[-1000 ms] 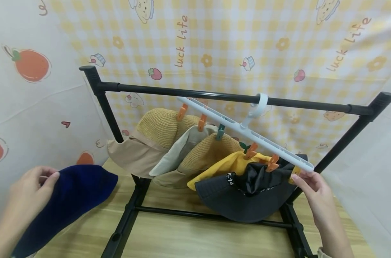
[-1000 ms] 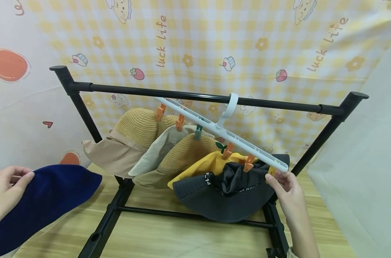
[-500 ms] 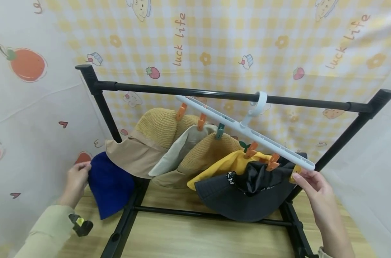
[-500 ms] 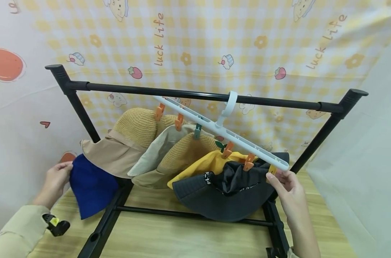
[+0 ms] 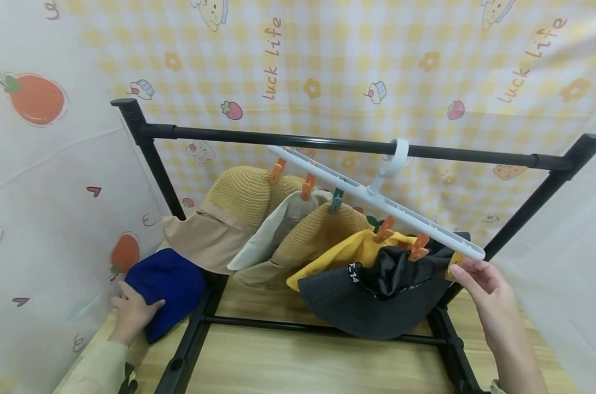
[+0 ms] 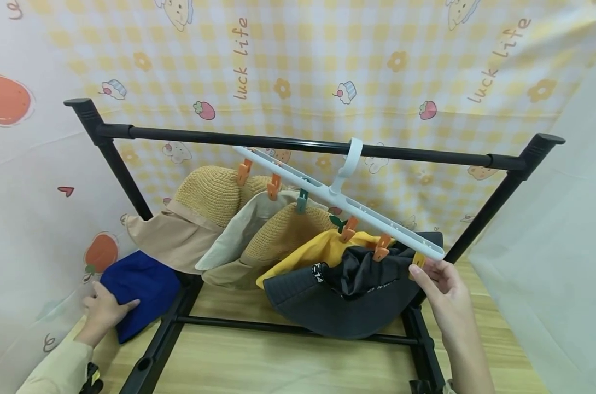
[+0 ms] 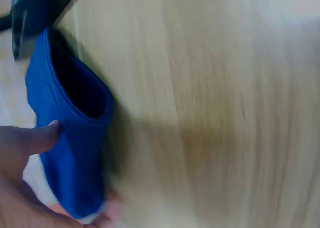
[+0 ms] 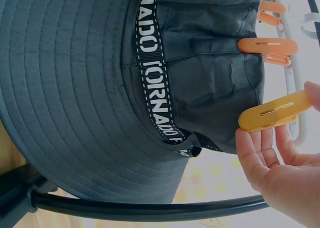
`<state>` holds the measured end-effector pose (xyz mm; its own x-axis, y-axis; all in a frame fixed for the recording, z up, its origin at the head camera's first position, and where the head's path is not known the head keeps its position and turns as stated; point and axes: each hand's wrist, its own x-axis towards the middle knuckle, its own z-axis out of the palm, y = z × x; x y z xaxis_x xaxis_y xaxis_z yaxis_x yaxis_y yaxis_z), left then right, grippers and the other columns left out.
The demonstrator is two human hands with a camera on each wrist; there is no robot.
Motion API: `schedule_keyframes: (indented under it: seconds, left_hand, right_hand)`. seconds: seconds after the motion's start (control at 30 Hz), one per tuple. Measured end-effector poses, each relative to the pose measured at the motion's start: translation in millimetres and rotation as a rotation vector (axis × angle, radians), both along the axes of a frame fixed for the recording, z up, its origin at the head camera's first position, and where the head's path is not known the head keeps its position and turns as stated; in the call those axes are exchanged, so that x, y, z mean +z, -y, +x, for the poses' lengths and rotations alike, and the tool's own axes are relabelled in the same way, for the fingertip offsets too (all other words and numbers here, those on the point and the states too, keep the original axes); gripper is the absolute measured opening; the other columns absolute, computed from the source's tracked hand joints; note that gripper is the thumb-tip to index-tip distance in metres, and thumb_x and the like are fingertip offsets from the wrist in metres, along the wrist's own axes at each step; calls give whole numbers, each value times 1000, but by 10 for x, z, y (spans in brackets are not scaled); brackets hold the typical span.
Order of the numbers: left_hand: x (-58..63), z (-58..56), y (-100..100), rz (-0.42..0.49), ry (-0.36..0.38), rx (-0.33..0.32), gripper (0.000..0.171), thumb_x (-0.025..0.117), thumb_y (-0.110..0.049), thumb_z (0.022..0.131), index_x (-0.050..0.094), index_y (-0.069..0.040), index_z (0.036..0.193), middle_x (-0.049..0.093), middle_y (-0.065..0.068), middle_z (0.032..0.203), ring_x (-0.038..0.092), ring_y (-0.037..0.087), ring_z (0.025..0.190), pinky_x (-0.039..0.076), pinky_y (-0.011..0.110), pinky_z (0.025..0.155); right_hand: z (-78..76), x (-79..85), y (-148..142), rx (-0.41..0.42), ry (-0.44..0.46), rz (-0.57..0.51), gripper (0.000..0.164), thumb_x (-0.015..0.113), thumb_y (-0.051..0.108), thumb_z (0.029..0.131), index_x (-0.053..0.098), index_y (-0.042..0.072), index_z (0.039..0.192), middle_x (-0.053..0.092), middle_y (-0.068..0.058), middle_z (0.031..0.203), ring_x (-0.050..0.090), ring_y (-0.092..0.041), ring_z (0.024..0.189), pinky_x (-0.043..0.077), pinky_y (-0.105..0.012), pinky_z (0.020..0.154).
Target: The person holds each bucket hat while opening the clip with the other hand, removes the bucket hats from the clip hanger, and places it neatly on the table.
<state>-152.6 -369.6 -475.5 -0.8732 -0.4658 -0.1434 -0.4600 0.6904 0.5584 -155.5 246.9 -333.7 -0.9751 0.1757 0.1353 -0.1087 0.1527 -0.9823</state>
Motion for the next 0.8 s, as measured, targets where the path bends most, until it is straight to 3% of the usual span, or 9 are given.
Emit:
schedule_keyframes:
  seconds: [0.17, 0.3, 0.4, 0.63, 0.8]
  left_hand:
    - [74, 106, -181, -270, 54, -210, 71, 62, -22, 85, 28, 25, 124, 19, 53, 118, 29, 68, 103, 37, 67, 82]
    - [93, 128, -293, -362, 30, -360, 45, 66, -15, 82, 52, 18, 110, 43, 44, 107, 45, 59, 93, 41, 61, 78]
    - [85, 101, -313, -361, 16, -421, 39, 65, -10, 81, 56, 17, 107, 51, 40, 101, 51, 56, 89, 44, 59, 78]
    - [53, 44, -286, -347, -17, -456, 40, 65, -7, 80, 56, 18, 109, 51, 42, 105, 50, 58, 94, 44, 58, 81]
    - [28, -1, -289, -280, -61, -452, 41, 62, -5, 81, 53, 18, 115, 47, 44, 113, 44, 61, 103, 39, 63, 86]
  right_hand:
    - [19, 8, -16, -9, 8, 23, 18, 58, 15, 92, 50, 20, 107, 52, 16, 100, 50, 6, 91, 36, -6, 76]
    - [26, 20, -27, 0, -5, -1, 18, 58, 13, 92, 50, 19, 107, 53, 16, 100, 51, 6, 91, 36, -5, 77]
    - [27, 26, -30, 6, -22, -21, 18, 57, 11, 92, 51, 18, 107, 53, 15, 101, 51, 6, 90, 37, -5, 77]
    - [24, 25, -27, 14, -37, -30, 18, 56, 9, 92, 51, 17, 107, 54, 15, 101, 53, 8, 88, 38, -5, 78]
    - [29, 8, -39, 17, -61, -56, 17, 56, 7, 92, 52, 17, 105, 55, 14, 99, 54, 6, 87, 38, -6, 79]
